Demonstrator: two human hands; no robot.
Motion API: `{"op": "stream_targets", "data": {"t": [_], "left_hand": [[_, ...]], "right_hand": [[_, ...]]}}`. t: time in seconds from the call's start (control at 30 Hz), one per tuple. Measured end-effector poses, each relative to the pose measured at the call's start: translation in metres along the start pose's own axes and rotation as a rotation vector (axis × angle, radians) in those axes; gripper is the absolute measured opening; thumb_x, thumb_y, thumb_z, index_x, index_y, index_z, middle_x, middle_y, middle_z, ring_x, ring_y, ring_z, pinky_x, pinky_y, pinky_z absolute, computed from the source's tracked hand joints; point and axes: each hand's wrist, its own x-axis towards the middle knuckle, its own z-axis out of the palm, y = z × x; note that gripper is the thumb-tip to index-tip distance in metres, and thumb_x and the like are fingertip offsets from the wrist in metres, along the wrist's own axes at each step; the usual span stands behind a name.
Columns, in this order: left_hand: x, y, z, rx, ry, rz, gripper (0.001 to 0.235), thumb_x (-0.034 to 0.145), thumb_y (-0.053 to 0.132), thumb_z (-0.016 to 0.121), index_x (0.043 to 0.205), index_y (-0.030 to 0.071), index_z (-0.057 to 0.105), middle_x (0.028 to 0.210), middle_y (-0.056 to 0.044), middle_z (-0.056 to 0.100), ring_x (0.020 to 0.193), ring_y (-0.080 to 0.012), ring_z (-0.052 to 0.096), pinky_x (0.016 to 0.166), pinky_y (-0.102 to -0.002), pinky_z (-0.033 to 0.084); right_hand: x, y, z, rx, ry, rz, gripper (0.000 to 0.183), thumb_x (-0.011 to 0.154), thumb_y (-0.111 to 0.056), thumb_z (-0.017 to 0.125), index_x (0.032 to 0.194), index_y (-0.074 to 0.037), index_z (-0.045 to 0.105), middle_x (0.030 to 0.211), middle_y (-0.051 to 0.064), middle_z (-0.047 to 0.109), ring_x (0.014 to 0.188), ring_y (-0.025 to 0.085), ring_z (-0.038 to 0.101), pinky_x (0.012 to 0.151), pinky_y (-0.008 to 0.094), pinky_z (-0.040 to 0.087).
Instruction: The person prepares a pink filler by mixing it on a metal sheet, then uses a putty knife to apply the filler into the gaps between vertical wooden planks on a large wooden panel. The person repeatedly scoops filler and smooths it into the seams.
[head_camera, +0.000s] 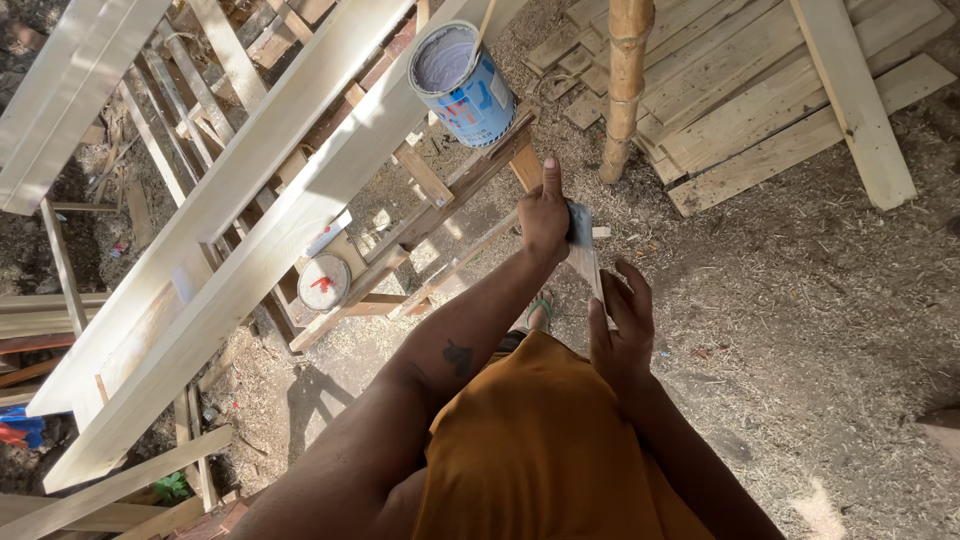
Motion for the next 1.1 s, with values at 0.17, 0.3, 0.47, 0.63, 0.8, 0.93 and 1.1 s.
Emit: {"op": "stream_targets", "data": {"t": [0.17,0.3,0.47,0.63,0.8,0.93,1.1], "left_hand": [[0.014,-0.006,-0.002,-0.062,0.077,0.115,0.075,0.096,0.066,0.058,0.083,-0.008,0.066,0.063,-0.006,0.055,0.052,-0.0145,0.051,0.046,-0.034,0.046],[0.026,-0.01,-0.01,-0.028,0.128,0.153,0.073,0.095,0.066,0.055,0.091,-0.005,0.07,0.072,-0.007,0.064,0.061,-0.0122,0.06,0.055,-0.03,0.053],[-0.016,-0.011,0.006,-0.204,-0.06,-0.177,0.059,0.085,0.062,0.055,0.097,0.004,0.058,0.071,-0.012,0.064,0.057,-0.0228,0.064,0.051,-0.042,0.056],[-0.005,-0.019,-0.006,-0.049,-0.02,-0.125,0.06,0.091,0.066,0.056,0.092,0.006,0.064,0.067,-0.004,0.056,0.055,-0.0164,0.055,0.049,-0.037,0.05],[0.027,-0.033,-0.02,0.127,0.109,-0.024,0.074,0.093,0.072,0.05,0.072,0.002,0.053,0.059,0.0,0.044,0.051,-0.013,0.043,0.043,-0.034,0.04],[-0.007,-0.027,-0.03,-0.145,-0.282,-0.091,0.065,0.102,0.069,0.051,0.078,0.008,0.055,0.068,-0.001,0.051,0.059,-0.0159,0.049,0.053,-0.033,0.043],[-0.043,0.008,-0.054,-0.075,-0.792,-0.145,0.046,0.093,0.048,0.057,0.109,0.006,0.064,0.101,-0.011,0.07,0.097,-0.0228,0.068,0.089,-0.037,0.058]], "right_hand": [[-0.017,0.042,0.009,-0.291,-0.315,0.389,0.038,0.097,-0.009,0.058,0.133,0.001,0.066,0.137,0.026,0.053,0.115,0.04,0.064,0.087,0.041,0.059],[-0.014,0.051,-0.011,-0.076,0.159,0.149,0.03,0.106,-0.007,0.054,0.133,0.001,0.061,0.144,0.023,0.053,0.123,0.035,0.067,0.089,0.036,0.061],[0.011,0.028,-0.004,-0.059,-0.018,0.124,0.038,0.098,-0.005,0.056,0.134,0.007,0.06,0.141,0.028,0.054,0.119,0.037,0.065,0.086,0.037,0.061],[0.012,0.012,0.003,0.124,0.057,0.191,0.039,0.102,-0.008,0.054,0.139,0.006,0.056,0.138,0.024,0.06,0.123,0.035,0.066,0.097,0.039,0.057],[0.011,0.01,0.001,0.293,-0.001,0.318,0.037,0.101,-0.014,0.059,0.134,0.003,0.059,0.118,0.017,0.071,0.109,0.025,0.071,0.091,0.034,0.056],[0.01,0.039,0.007,0.166,0.049,0.655,0.028,0.103,-0.02,0.065,0.113,0.005,0.071,0.089,0.02,0.073,0.082,0.027,0.069,0.072,0.036,0.051],[0.009,0.063,-0.001,1.005,0.269,0.718,0.023,0.096,-0.008,0.076,0.116,0.003,0.072,0.105,0.009,0.073,0.096,0.015,0.071,0.083,0.03,0.058]]}}
